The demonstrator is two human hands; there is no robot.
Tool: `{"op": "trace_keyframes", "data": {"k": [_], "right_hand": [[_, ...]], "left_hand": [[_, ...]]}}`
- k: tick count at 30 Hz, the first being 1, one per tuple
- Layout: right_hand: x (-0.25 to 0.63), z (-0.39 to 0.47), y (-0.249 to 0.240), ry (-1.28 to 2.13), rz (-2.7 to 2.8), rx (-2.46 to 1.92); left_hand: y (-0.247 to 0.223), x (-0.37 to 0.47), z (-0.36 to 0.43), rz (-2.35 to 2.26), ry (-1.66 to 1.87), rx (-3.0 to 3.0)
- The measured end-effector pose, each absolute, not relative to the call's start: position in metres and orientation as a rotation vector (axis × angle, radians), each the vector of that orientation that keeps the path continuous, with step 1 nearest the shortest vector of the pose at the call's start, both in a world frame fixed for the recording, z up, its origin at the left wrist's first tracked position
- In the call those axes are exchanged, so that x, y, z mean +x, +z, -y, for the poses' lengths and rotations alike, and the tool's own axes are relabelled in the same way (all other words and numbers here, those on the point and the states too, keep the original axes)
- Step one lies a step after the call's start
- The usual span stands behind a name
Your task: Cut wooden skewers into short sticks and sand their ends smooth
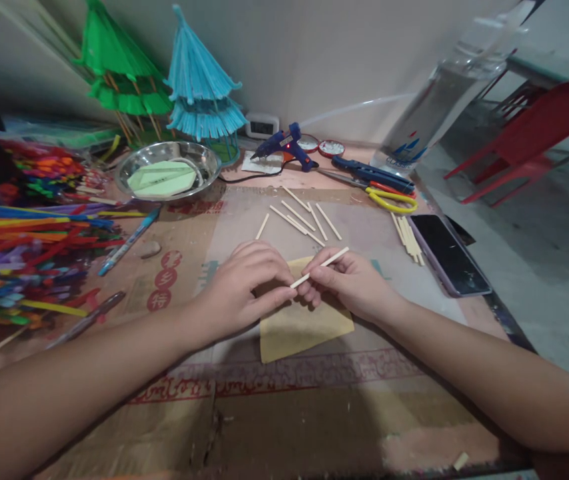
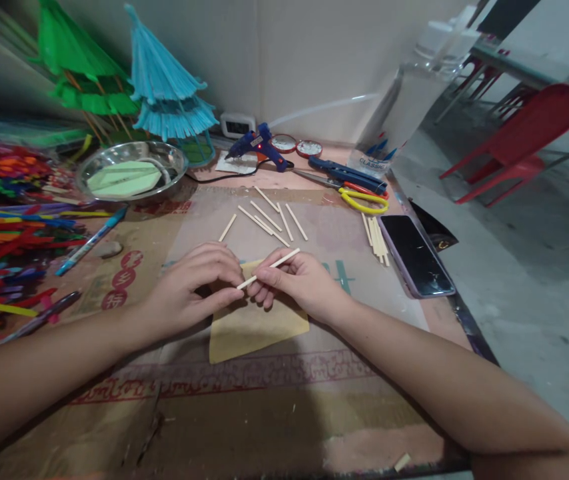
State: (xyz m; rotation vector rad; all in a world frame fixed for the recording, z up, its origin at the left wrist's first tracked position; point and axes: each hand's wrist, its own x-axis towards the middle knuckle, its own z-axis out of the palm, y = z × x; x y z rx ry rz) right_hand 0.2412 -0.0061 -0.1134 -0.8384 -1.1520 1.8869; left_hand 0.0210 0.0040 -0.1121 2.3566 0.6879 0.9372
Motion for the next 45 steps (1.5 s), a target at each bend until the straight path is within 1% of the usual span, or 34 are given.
{"op": "trace_keyframes", "data": {"k": [11, 18, 21, 26, 29, 35, 45], "right_hand": [[0.249, -0.003, -0.118, 2.008, 1.134, -0.703], [0.248, -0.003, -0.116, 1.967, 1.16, -0.719], [0.249, -0.002, -0.117, 1.971, 1.164, -0.732], [0.251, 0.001, -0.121, 1.98, 1.187, -0.746], [0.252, 0.003, -0.122, 1.966, 1.298, -0.747], [0.252, 0.004, -0.119, 1.97, 1.383, -0.755], [0.251, 0.007, -0.115, 1.965, 1.444, -0.797]], "left_hand": [[-0.107, 0.029, 0.001, -0.703, 1.148, 2.22], [-0.104, 0.028, 0.001, -0.589, 1.197, 2.321], [-0.096, 0.027, 0.004, -0.657, 1.222, 2.184], [-0.078, 0.02, 0.011, -0.904, 1.115, 1.636], [-0.073, 0.017, 0.012, -0.932, 1.071, 1.516], [-0.068, 0.016, 0.012, -0.966, 1.061, 1.483], [-0.068, 0.015, 0.01, -0.926, 1.059, 1.614]]}}
